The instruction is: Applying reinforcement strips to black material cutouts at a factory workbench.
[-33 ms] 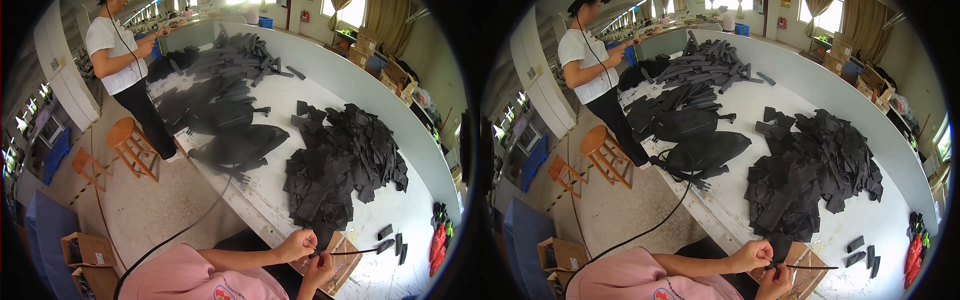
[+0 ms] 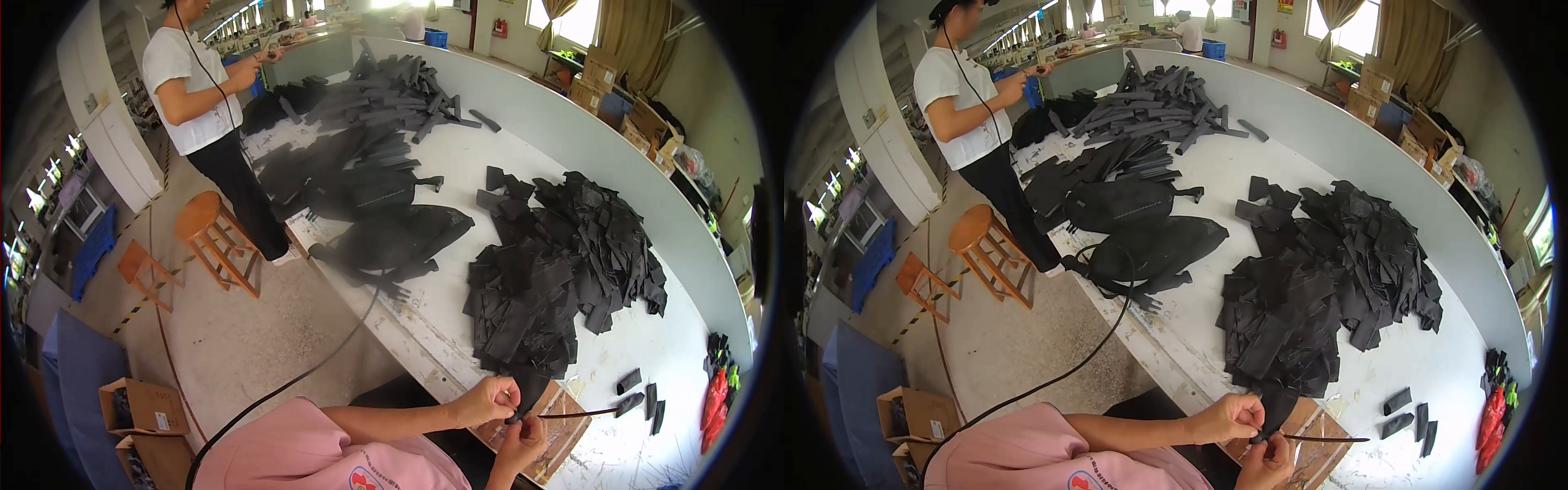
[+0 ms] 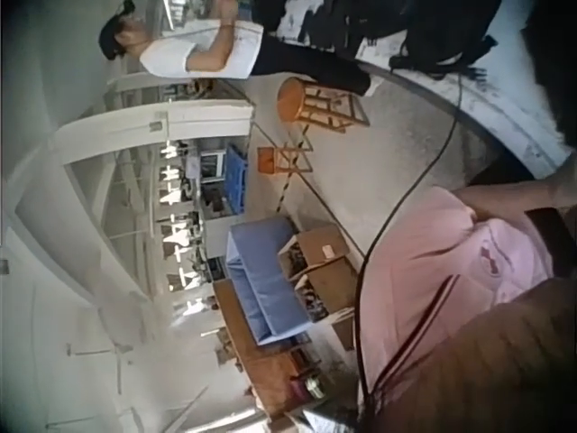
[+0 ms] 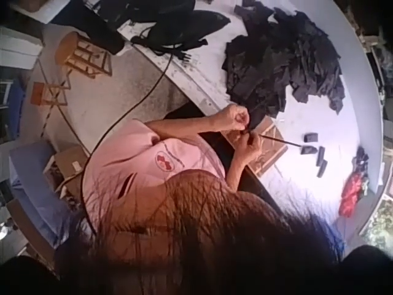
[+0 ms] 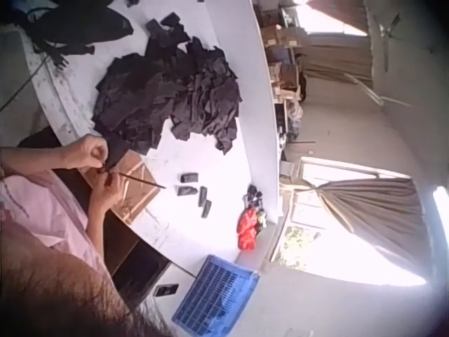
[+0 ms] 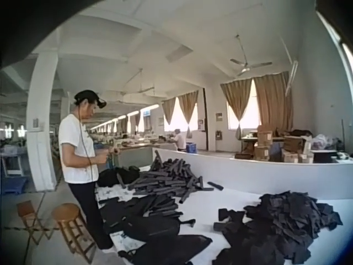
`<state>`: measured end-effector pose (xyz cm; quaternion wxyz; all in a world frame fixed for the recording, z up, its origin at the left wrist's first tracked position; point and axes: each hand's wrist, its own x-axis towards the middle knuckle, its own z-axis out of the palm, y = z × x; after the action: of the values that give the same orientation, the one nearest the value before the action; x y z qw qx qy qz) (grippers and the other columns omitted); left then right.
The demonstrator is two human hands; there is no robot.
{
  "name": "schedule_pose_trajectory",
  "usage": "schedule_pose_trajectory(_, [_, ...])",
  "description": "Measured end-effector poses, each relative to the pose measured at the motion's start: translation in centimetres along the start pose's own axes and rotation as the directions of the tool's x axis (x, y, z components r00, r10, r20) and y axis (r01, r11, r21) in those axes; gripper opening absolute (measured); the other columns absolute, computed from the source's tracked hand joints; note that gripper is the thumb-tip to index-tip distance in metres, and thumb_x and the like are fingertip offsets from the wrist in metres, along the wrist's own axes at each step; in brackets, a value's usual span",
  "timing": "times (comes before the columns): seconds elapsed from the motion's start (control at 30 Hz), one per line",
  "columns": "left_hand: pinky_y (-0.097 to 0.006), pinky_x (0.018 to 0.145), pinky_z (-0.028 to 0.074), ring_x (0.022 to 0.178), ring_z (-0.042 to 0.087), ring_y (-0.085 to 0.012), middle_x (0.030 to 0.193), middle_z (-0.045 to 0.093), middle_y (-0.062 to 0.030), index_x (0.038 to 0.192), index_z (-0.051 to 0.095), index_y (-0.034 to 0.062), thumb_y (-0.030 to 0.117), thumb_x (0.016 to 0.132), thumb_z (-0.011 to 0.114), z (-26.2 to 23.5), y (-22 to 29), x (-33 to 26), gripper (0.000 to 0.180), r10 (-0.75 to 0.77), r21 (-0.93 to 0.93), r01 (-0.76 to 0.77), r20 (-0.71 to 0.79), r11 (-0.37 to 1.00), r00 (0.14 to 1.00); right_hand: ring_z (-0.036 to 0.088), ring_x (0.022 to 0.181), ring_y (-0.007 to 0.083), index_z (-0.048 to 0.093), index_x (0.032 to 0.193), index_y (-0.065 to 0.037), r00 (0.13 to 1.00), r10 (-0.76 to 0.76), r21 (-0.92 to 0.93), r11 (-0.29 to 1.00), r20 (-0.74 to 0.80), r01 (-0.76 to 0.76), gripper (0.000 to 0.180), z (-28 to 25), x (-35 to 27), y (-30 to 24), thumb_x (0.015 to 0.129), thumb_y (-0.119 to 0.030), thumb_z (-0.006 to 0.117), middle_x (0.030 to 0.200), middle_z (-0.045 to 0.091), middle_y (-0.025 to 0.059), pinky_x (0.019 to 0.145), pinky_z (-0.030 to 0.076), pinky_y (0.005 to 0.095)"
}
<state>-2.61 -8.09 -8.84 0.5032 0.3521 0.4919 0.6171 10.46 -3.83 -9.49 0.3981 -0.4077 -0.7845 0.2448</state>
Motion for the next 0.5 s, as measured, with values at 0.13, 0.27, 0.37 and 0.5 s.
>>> schedule_pose_trajectory(0.13, [-0.018,0.057,0.037,0.062,0.049,-0.0057,0.069,0.051,-0.0008,0.08,0.048,0.001,-0.003,0.065,0.052,0.1,0.0,0.1,0.016,-0.071,-0.225,0.115,0.195,0.967,0.978,0.036,0.04,0.0037,0.05,0.067,-0.006,0.883,0.383,0.533,0.705,0.27,-0.468,0.014,-0.4,-0.4,0.8,0.08,-0.008,0.054,0.052,0.044,-0.0031,0.037,0.027,0.0159])
schedule_pose_trajectory(0.27, [-0.019,0.056,0.038,0.061,0.047,-0.0064,0.066,0.051,-0.0007,0.076,0.05,0.001,-0.002,0.064,0.052,0.4,0.6,0.4,0.013,-0.137,-0.196,0.153,0.089,0.969,0.987,0.048,0.064,0.0058,0.055,0.082,-0.001,0.624,0.554,0.594,0.266,0.551,-0.76,0.009,-1.7,0.6,-0.4,0.076,-0.007,0.059,0.067,0.052,0.0004,0.045,0.035,0.0166])
schedule_pose_trajectory(0.37, [-0.021,0.055,0.039,0.062,0.05,-0.0079,0.066,0.053,-0.003,0.076,0.051,0.0005,-0.001,0.064,0.053,0.5,0.0,1.0,0.012,-0.079,-0.034,0.076,-0.088,0.997,0.993,0.042,0.058,0.0066,0.054,0.085,-0.002,0.538,0.37,0.602,-0.077,0.757,-0.795,0.011,-1.8,1.3,-1.2,0.078,-0.009,0.058,0.066,0.047,-0.0022,0.044,0.033,0.0174])
schedule_pose_trajectory(0.5, [-0.027,0.053,0.043,0.064,0.057,-0.0137,0.068,0.058,-0.0084,0.078,0.051,0.0,0.002,0.065,0.054,1.2,0.2,1.0,0.013,0.352,0.504,-0.173,-0.285,0.846,0.892,0.038,0.055,0.0055,0.052,0.084,-0.003,0.587,0.491,0.629,0.098,0.644,-0.771,0.011,-0.9,1.8,-2.0,0.082,-0.013,0.055,0.065,0.042,-0.0031,0.046,0.032,0.0163])
